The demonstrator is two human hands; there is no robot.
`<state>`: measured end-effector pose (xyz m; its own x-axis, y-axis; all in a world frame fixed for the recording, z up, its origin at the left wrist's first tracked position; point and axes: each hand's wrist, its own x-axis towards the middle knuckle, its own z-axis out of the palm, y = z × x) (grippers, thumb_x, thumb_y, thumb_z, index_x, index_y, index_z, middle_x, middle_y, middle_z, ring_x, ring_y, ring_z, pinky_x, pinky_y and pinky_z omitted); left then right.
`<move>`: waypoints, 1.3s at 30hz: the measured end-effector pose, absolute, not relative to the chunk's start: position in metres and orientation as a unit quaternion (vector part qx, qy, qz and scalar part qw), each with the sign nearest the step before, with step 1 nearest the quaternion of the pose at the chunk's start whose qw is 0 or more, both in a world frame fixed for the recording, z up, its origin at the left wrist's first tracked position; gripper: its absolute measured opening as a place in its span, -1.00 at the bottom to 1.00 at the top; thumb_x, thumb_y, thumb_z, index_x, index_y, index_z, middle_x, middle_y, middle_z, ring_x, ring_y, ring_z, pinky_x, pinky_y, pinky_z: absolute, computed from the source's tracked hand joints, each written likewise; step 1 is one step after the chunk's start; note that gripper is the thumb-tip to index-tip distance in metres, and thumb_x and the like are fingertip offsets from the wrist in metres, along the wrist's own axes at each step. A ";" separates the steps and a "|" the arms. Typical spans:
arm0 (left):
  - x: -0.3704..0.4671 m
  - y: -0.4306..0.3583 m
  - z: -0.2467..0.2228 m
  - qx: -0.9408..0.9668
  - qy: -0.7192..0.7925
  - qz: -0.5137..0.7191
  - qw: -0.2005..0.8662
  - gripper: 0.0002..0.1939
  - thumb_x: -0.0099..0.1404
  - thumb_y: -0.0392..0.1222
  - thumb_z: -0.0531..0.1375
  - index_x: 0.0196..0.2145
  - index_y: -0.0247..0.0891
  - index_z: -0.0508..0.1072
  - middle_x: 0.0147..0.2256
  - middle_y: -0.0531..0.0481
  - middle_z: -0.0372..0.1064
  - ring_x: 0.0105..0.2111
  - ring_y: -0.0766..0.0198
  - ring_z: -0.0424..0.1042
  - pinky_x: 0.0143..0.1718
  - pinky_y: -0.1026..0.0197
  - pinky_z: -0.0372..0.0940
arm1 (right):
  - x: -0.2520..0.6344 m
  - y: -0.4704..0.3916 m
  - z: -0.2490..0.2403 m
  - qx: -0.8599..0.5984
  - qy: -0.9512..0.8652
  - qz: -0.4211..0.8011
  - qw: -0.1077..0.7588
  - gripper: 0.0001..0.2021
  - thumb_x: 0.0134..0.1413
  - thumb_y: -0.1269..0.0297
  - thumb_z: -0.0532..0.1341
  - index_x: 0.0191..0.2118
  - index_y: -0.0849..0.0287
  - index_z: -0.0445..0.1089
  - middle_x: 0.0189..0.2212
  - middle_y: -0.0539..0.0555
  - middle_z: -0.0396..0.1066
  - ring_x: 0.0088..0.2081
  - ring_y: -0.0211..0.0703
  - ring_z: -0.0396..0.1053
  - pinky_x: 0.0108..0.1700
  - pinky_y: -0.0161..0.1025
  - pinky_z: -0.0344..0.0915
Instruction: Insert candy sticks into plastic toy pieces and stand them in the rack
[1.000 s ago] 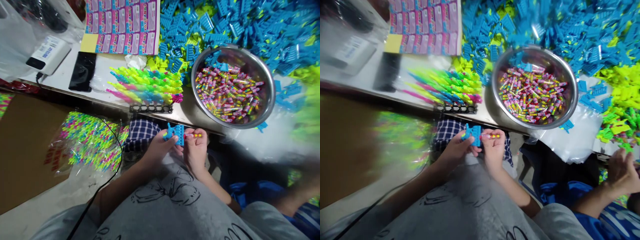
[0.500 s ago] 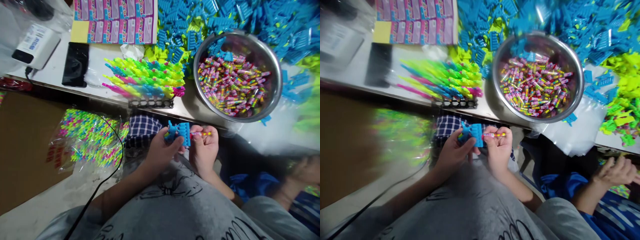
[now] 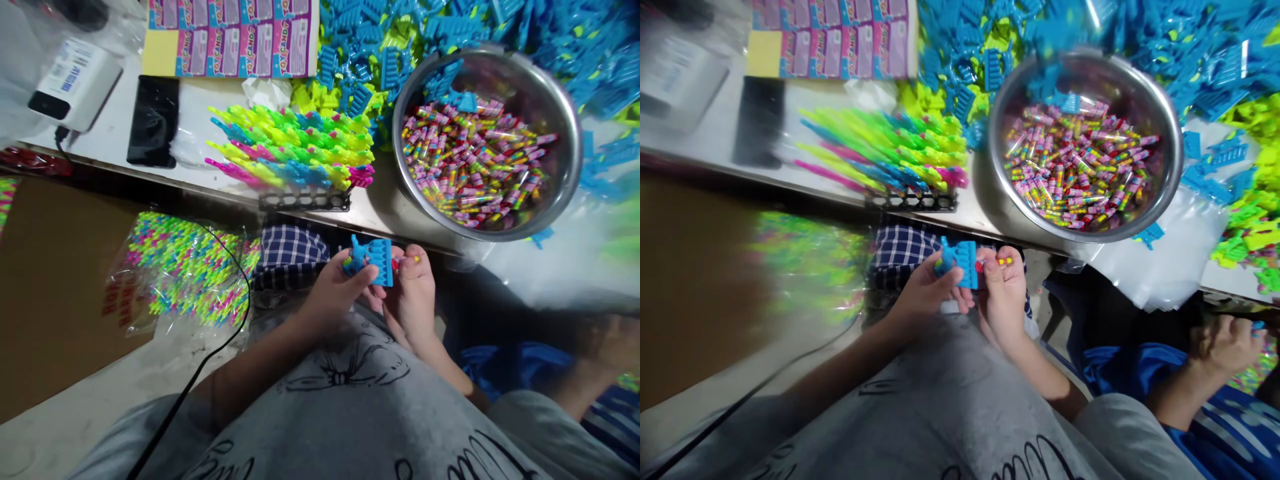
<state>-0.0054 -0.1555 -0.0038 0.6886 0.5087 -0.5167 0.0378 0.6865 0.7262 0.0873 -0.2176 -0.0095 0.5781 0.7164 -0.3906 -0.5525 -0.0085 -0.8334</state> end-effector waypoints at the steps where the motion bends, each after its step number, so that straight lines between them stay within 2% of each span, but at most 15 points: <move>1: -0.005 -0.156 -0.004 0.369 0.371 0.139 0.841 -0.80 0.18 -0.06 0.12 -0.39 -0.26 0.26 -0.58 0.08 0.39 -0.64 0.38 0.37 -0.54 0.33 0.26 | 0.087 -0.218 -0.009 -0.552 -0.074 0.443 0.702 -0.73 -0.04 0.11 0.22 -0.31 -0.01 0.08 -0.43 -0.14 0.24 -0.65 -0.39 0.15 -0.58 -0.37 0.21; 5: -0.005 -0.156 -0.002 0.394 0.374 0.124 0.830 -0.79 0.18 -0.06 0.11 -0.39 -0.27 0.27 -0.59 0.08 0.38 -0.64 0.39 0.36 -0.56 0.35 0.23 | 0.088 -0.220 -0.011 -0.582 -0.110 0.363 0.720 -0.70 -0.08 0.26 0.28 -0.34 0.02 0.08 -0.38 -0.10 0.31 -0.51 -0.36 0.25 -0.49 -0.40 0.22; 10: -0.008 -0.155 -0.001 0.412 0.382 0.125 0.817 -0.81 0.18 -0.07 0.11 -0.38 -0.27 0.28 -0.60 0.10 0.35 -0.64 0.39 0.36 -0.52 0.30 0.28 | 0.088 -0.223 -0.011 -0.615 -0.165 0.311 0.706 -0.68 -0.08 0.33 0.28 -0.33 0.01 0.06 -0.39 -0.09 0.32 -0.48 -0.35 0.28 -0.47 -0.40 0.21; 18: -0.010 -0.155 0.004 0.448 0.399 0.179 0.780 -0.78 0.12 -0.08 0.17 -0.44 -0.22 0.20 -0.61 0.12 0.34 -0.62 0.35 0.37 -0.55 0.31 0.29 | 0.089 -0.218 -0.009 -0.620 -0.176 0.336 0.687 -0.70 -0.07 0.32 0.26 -0.33 0.02 0.06 -0.38 -0.10 0.34 -0.49 -0.35 0.28 -0.45 -0.38 0.22; 24: -0.020 -0.138 -0.006 0.419 0.399 0.155 0.801 -0.79 0.15 -0.04 0.13 -0.41 -0.25 0.29 -0.60 0.09 0.33 -0.60 0.32 0.36 -0.52 0.27 0.29 | 0.098 -0.213 -0.015 -0.587 -0.211 0.391 0.677 -0.87 -0.01 0.25 0.22 -0.34 0.07 0.23 -0.38 -0.04 0.38 -0.38 -0.29 0.32 -0.28 -0.31 0.26; 28: -0.030 -0.127 -0.011 0.396 0.408 0.123 0.814 -0.73 0.15 0.01 0.09 -0.49 -0.27 0.33 -0.63 0.04 0.33 -0.62 0.30 0.34 -0.57 0.27 0.25 | 0.103 -0.209 -0.022 -0.584 -0.231 0.419 0.655 -0.76 -0.07 0.21 0.26 -0.22 0.04 0.30 -0.40 -0.03 0.40 -0.34 -0.23 0.33 -0.24 -0.26 0.27; 31: -0.035 -0.125 -0.012 0.385 0.424 0.105 0.813 -0.69 0.16 0.05 0.05 -0.49 -0.27 0.34 -0.64 0.03 0.33 -0.64 0.30 0.33 -0.61 0.28 0.21 | 0.105 -0.208 -0.033 -0.578 -0.241 0.434 0.647 -0.75 -0.10 0.16 0.27 -0.24 0.05 0.35 -0.42 -0.04 0.38 -0.36 -0.25 0.32 -0.27 -0.30 0.26; 36: -0.042 -0.122 -0.015 0.422 0.492 0.115 0.753 -0.65 0.18 0.03 0.02 -0.62 -0.25 0.28 -0.73 0.09 0.23 -0.74 0.39 0.18 -0.67 0.32 0.09 | 0.114 -0.211 -0.049 -0.603 -0.262 0.425 0.622 -0.86 -0.07 0.22 0.27 -0.33 0.05 0.34 -0.46 -0.09 0.30 -0.44 -0.32 0.26 -0.37 -0.37 0.22; 39: -0.045 -0.119 -0.019 0.466 0.540 0.165 0.681 -0.66 0.20 -0.05 0.02 -0.65 -0.25 0.20 -0.78 0.17 0.09 -0.77 0.45 0.06 -0.72 0.36 -0.02 | 0.125 -0.212 -0.050 -0.637 -0.383 0.401 0.536 -0.85 -0.07 0.22 0.28 -0.35 0.07 0.32 -0.43 -0.05 0.33 -0.39 -0.24 0.29 -0.32 -0.31 0.23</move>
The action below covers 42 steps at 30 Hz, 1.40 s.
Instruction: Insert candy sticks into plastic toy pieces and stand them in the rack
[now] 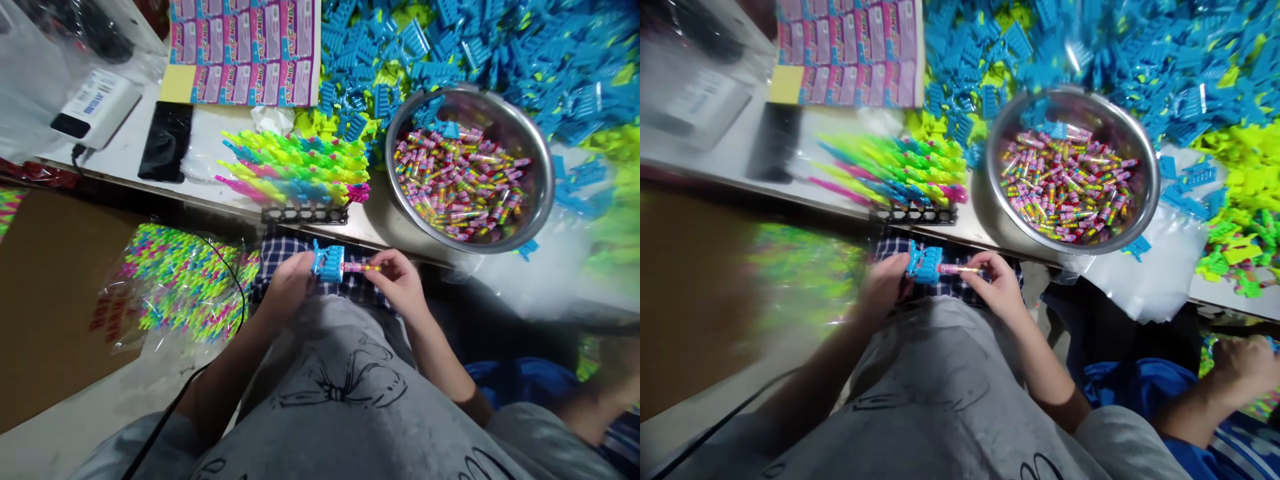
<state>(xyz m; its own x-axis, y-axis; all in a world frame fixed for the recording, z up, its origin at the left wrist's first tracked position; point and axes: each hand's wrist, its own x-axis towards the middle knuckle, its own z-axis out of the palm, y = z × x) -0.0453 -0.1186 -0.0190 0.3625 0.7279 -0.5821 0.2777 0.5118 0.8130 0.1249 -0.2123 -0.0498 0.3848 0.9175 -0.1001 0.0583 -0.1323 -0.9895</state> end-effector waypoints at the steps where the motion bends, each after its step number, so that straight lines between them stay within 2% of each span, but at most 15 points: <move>1: -0.046 -0.117 -0.020 0.476 0.547 0.167 0.668 -0.67 0.21 -0.07 0.01 -0.65 -0.25 0.19 -0.78 0.18 0.07 -0.77 0.46 0.05 -0.72 0.36 -0.03 | 0.129 -0.211 -0.048 -0.648 -0.447 0.379 0.487 -0.84 -0.07 0.22 0.28 -0.34 0.09 0.33 -0.41 -0.03 0.35 -0.36 -0.21 0.30 -0.28 -0.27 0.23; 4: -0.049 -0.115 -0.023 0.508 0.545 0.147 0.651 -0.64 0.23 -0.02 -0.02 -0.63 -0.26 0.18 -0.76 0.18 0.08 -0.76 0.45 0.06 -0.73 0.36 -0.01 | 0.140 -0.204 -0.045 -0.637 -0.611 0.316 0.348 -0.84 -0.03 0.19 0.26 -0.31 0.11 0.36 -0.36 0.04 0.40 -0.30 -0.13 0.31 -0.18 -0.18 0.19; 6: -0.052 -0.115 -0.023 0.556 0.502 0.159 0.643 -0.57 0.27 0.04 -0.10 -0.62 -0.27 0.22 -0.72 0.12 0.15 -0.71 0.43 0.13 -0.67 0.34 0.08 | 0.142 -0.197 -0.047 -0.610 -0.656 0.310 0.318 -0.84 0.00 0.18 0.23 -0.30 0.12 0.37 -0.35 0.06 0.40 -0.28 -0.12 0.31 -0.16 -0.16 0.19; 9: -0.064 -0.111 -0.030 0.649 0.416 0.231 0.594 -0.50 0.29 0.07 -0.19 -0.43 -0.32 0.37 -0.58 0.02 0.31 -0.56 0.37 0.28 -0.48 0.30 0.21 | 0.139 -0.190 -0.062 -0.596 -0.626 0.339 0.372 -0.84 0.02 0.17 0.21 -0.31 0.13 0.38 -0.37 0.06 0.39 -0.30 -0.15 0.32 -0.21 -0.19 0.25; 12: -0.083 -0.103 -0.053 0.709 0.396 0.313 0.493 -0.58 0.30 -0.01 -0.16 -0.23 -0.33 0.37 -0.48 -0.01 0.35 -0.48 0.34 0.33 -0.40 0.27 0.25 | 0.133 -0.187 -0.086 -0.632 -0.517 0.351 0.458 -0.81 0.02 0.15 0.19 -0.30 0.15 0.39 -0.38 0.05 0.40 -0.36 -0.16 0.36 -0.27 -0.21 0.30; 16: -0.105 -0.098 -0.100 0.825 0.380 0.296 0.296 -0.74 0.27 -0.24 -0.07 -0.32 -0.30 0.40 -0.45 -0.01 0.41 -0.41 0.31 0.38 -0.32 0.24 0.27 | 0.131 -0.176 -0.105 -0.697 -0.443 0.262 0.498 -0.79 0.00 0.17 0.20 -0.28 0.17 0.41 -0.30 0.10 0.44 -0.23 -0.06 0.38 -0.14 -0.13 0.29; 18: -0.110 -0.101 -0.121 0.859 0.347 0.280 0.251 -0.79 0.22 -0.31 -0.01 -0.40 -0.29 0.43 -0.45 -0.01 0.44 -0.38 0.29 0.41 -0.28 0.22 0.27 | 0.133 -0.166 -0.105 -0.710 -0.466 0.210 0.485 -0.81 0.03 0.20 0.18 -0.26 0.16 0.42 -0.27 0.12 0.44 -0.19 -0.04 0.36 -0.11 -0.11 0.27; 26: -0.099 -0.106 -0.156 0.884 0.300 0.270 0.235 -0.77 0.17 -0.38 0.01 -0.44 -0.26 0.44 -0.46 0.01 0.47 -0.41 0.29 0.42 -0.31 0.22 0.28 | 0.135 -0.133 -0.109 -0.708 -0.567 0.082 0.414 -0.82 0.06 0.36 0.07 -0.32 0.15 0.42 -0.38 0.11 0.42 -0.28 -0.04 0.32 -0.23 -0.10 0.29; 35: -0.098 -0.101 -0.166 0.888 0.298 0.238 0.256 -0.78 0.17 -0.34 0.01 -0.45 -0.24 0.45 -0.46 0.00 0.47 -0.42 0.29 0.41 -0.32 0.21 0.27 | 0.130 -0.133 -0.115 -0.698 -0.612 0.058 0.368 -0.79 -0.03 0.48 0.08 -0.25 0.19 0.35 -0.26 0.15 0.37 -0.22 -0.01 0.24 -0.14 -0.05 0.23; 39: -0.099 -0.101 -0.164 0.888 0.299 0.224 0.267 -0.78 0.18 -0.32 0.01 -0.43 -0.23 0.45 -0.47 0.01 0.46 -0.42 0.29 0.41 -0.32 0.21 0.27 | 0.127 -0.131 -0.111 -0.703 -0.616 0.052 0.351 -0.78 -0.06 0.52 0.05 -0.26 0.21 0.35 -0.28 0.16 0.35 -0.24 -0.01 0.20 -0.15 -0.05 0.21; 42: -0.099 -0.102 -0.159 0.888 0.300 0.220 0.270 -0.78 0.20 -0.31 0.00 -0.42 -0.23 0.45 -0.46 0.01 0.46 -0.41 0.29 0.41 -0.32 0.21 0.27 | 0.125 -0.128 -0.108 -0.709 -0.615 0.078 0.336 -0.81 0.00 0.48 0.04 -0.29 0.24 0.36 -0.31 0.19 0.33 -0.24 0.01 0.17 -0.17 -0.06 0.18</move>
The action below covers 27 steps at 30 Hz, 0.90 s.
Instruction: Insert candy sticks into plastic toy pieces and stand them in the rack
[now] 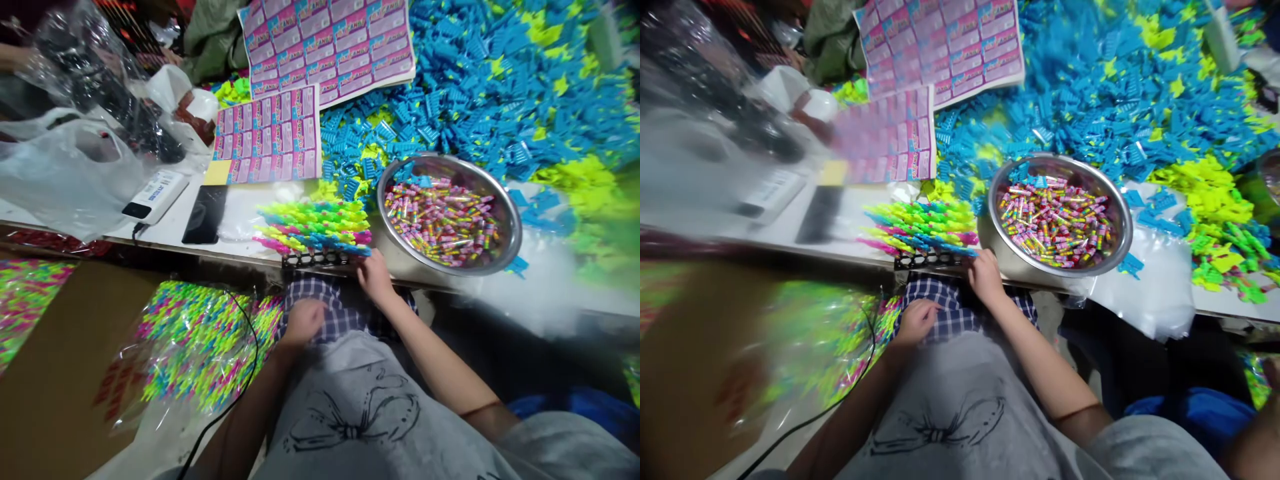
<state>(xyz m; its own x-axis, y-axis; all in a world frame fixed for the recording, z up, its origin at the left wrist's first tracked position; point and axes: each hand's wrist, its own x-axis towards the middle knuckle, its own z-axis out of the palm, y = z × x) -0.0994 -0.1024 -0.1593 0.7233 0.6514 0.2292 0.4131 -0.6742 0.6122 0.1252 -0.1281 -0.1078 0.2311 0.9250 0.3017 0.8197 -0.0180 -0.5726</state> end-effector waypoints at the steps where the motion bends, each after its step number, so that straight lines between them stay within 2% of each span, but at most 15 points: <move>1: -0.099 -0.103 -0.158 0.887 0.301 0.222 0.270 -0.78 0.20 -0.31 0.00 -0.42 -0.24 0.45 -0.46 0.01 0.46 -0.41 0.29 0.41 -0.32 0.21 0.27 | 0.125 -0.127 -0.107 -0.709 -0.615 0.090 0.332 -0.82 0.03 0.46 0.03 -0.30 0.24 0.36 -0.31 0.19 0.32 -0.24 0.01 0.16 -0.17 -0.07 0.18; 9: -0.097 -0.113 -0.145 0.888 0.274 0.269 0.251 -0.77 0.23 -0.32 -0.01 -0.42 -0.25 0.43 -0.46 0.01 0.45 -0.41 0.30 0.41 -0.34 0.23 0.28 | 0.121 -0.126 -0.097 -0.721 -0.614 0.067 0.315 -0.86 0.02 0.45 0.08 -0.36 0.20 0.38 -0.28 0.16 0.33 -0.23 -0.02 0.16 -0.18 -0.12 0.16; 15: -0.099 -0.112 -0.146 0.884 0.263 0.289 0.256 -0.81 0.22 -0.28 0.00 -0.38 -0.24 0.42 -0.43 0.02 0.45 -0.39 0.30 0.42 -0.32 0.24 0.30 | 0.119 -0.123 -0.097 -0.745 -0.601 0.069 0.281 -0.89 0.03 0.34 0.15 -0.33 0.17 0.41 -0.23 0.13 0.34 -0.20 -0.02 0.15 -0.16 -0.11 0.15; 20: -0.100 -0.106 -0.151 0.884 0.265 0.285 0.258 -0.79 0.24 -0.25 -0.01 -0.37 -0.24 0.42 -0.42 0.01 0.45 -0.38 0.29 0.43 -0.32 0.25 0.32 | 0.112 -0.120 -0.088 -0.764 -0.583 0.089 0.263 -0.88 0.03 0.36 0.14 -0.31 0.15 0.41 -0.22 0.12 0.36 -0.18 -0.01 0.16 -0.15 -0.10 0.14; 23: -0.101 -0.103 -0.155 0.882 0.261 0.302 0.252 -0.79 0.24 -0.23 -0.01 -0.38 -0.23 0.42 -0.43 0.01 0.45 -0.39 0.28 0.44 -0.33 0.26 0.34 | 0.113 -0.124 -0.072 -0.758 -0.593 0.102 0.252 -0.88 0.01 0.39 0.14 -0.34 0.15 0.43 -0.27 0.11 0.39 -0.20 -0.02 0.21 -0.18 -0.12 0.16; 27: -0.103 -0.099 -0.162 0.875 0.256 0.314 0.263 -0.80 0.23 -0.21 0.00 -0.37 -0.19 0.43 -0.43 0.02 0.46 -0.39 0.27 0.45 -0.34 0.28 0.36 | 0.143 -0.149 -0.026 -0.701 -0.653 0.176 0.226 -0.86 0.02 0.30 0.17 -0.28 0.08 0.44 -0.32 0.00 0.45 -0.32 -0.18 0.34 -0.26 -0.28 0.24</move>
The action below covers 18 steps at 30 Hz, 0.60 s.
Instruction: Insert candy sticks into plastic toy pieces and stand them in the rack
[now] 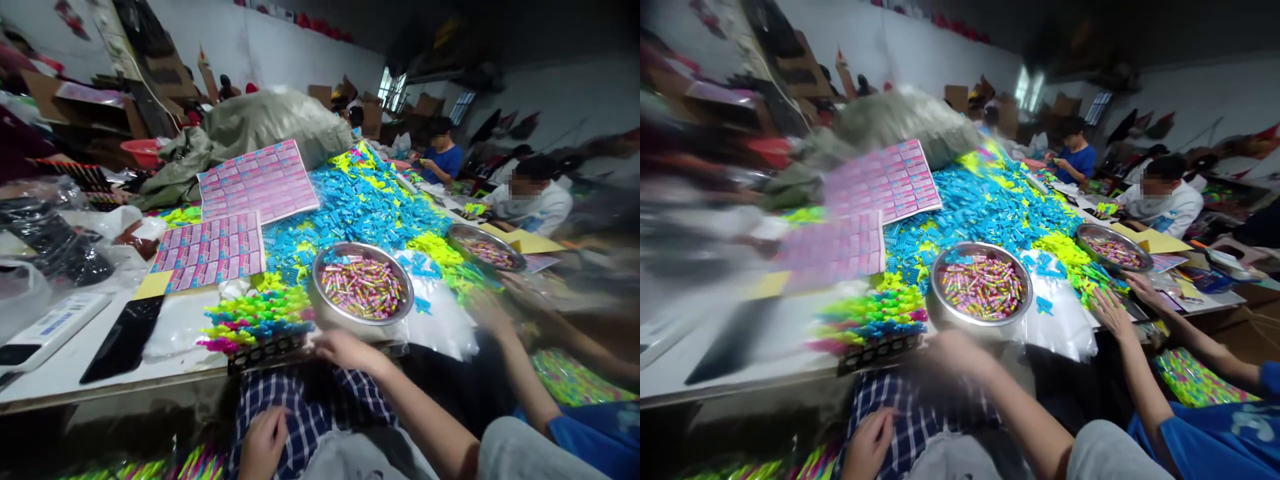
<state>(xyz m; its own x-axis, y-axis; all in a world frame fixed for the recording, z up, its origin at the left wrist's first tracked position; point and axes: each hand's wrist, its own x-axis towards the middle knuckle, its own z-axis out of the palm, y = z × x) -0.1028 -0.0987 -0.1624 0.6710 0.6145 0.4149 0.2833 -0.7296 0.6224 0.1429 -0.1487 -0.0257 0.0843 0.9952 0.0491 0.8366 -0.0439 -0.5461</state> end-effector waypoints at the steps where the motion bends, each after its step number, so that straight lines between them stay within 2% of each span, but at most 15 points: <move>1: -0.103 -0.098 -0.164 0.873 0.257 0.313 0.270 -0.80 0.23 -0.21 0.00 -0.37 -0.18 0.43 -0.43 0.03 0.46 -0.40 0.27 0.45 -0.35 0.28 0.36 | 0.156 -0.154 -0.010 -0.661 -0.680 0.235 0.214 -0.82 0.05 0.27 0.15 -0.20 0.07 0.42 -0.27 -0.01 0.45 -0.30 -0.21 0.36 -0.25 -0.31 0.25; 3: -0.103 -0.096 -0.164 0.868 0.263 0.310 0.286 -0.80 0.23 -0.20 0.00 -0.37 -0.17 0.43 -0.44 0.04 0.46 -0.40 0.28 0.45 -0.35 0.28 0.36 | 0.185 -0.157 0.020 -0.626 -0.689 0.294 0.217 -0.76 0.13 0.27 0.06 -0.11 0.08 0.37 -0.23 -0.01 0.44 -0.26 -0.23 0.38 -0.22 -0.32 0.26; 4: -0.102 -0.096 -0.164 0.865 0.266 0.309 0.293 -0.80 0.23 -0.20 0.00 -0.37 -0.17 0.42 -0.44 0.04 0.45 -0.41 0.28 0.45 -0.36 0.29 0.36 | 0.200 -0.153 0.031 -0.657 -0.670 0.263 0.225 -0.75 0.16 0.31 0.01 -0.11 0.12 0.36 -0.23 0.01 0.44 -0.24 -0.22 0.37 -0.21 -0.31 0.26; 6: -0.100 -0.096 -0.162 0.861 0.268 0.308 0.303 -0.80 0.23 -0.20 0.00 -0.38 -0.17 0.42 -0.44 0.04 0.45 -0.41 0.28 0.45 -0.37 0.29 0.36 | 0.226 -0.137 0.038 -0.731 -0.633 0.178 0.181 -0.76 0.12 0.41 -0.01 -0.20 0.19 0.39 -0.28 0.06 0.44 -0.27 -0.20 0.37 -0.24 -0.30 0.26; 9: -0.097 -0.099 -0.158 0.863 0.261 0.305 0.307 -0.81 0.22 -0.22 0.00 -0.38 -0.17 0.42 -0.45 0.05 0.44 -0.42 0.28 0.44 -0.37 0.28 0.35 | 0.247 -0.106 0.015 -0.749 -0.633 0.157 0.115 -0.82 -0.09 0.51 0.14 -0.32 0.21 0.40 -0.36 0.07 0.44 -0.34 -0.17 0.37 -0.31 -0.30 0.23; 12: -0.094 -0.103 -0.159 0.863 0.254 0.308 0.310 -0.81 0.22 -0.23 0.00 -0.40 -0.15 0.41 -0.48 0.05 0.43 -0.44 0.27 0.43 -0.40 0.27 0.34 | 0.247 -0.085 -0.019 -0.742 -0.651 0.139 0.085 -0.73 -0.24 0.54 0.23 -0.29 0.21 0.37 -0.35 0.10 0.43 -0.35 -0.11 0.36 -0.32 -0.27 0.21; 18: -0.095 -0.100 -0.164 0.830 0.297 0.334 0.333 -0.77 0.25 -0.21 -0.04 -0.42 -0.14 0.40 -0.51 0.04 0.41 -0.47 0.28 0.41 -0.42 0.28 0.32 | 0.244 -0.083 -0.031 -0.732 -0.675 0.082 0.051 -0.78 -0.13 0.62 0.11 -0.38 0.17 0.35 -0.42 0.16 0.39 -0.33 -0.09 0.33 -0.26 -0.19 0.16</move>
<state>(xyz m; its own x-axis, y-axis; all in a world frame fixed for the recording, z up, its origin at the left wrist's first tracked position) -0.0950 -0.1000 -0.1641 0.6002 0.7157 0.3571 0.2703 -0.6016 0.7517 0.2443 -0.0830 -0.0307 0.0755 0.9958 -0.0513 0.9793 -0.0838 -0.1844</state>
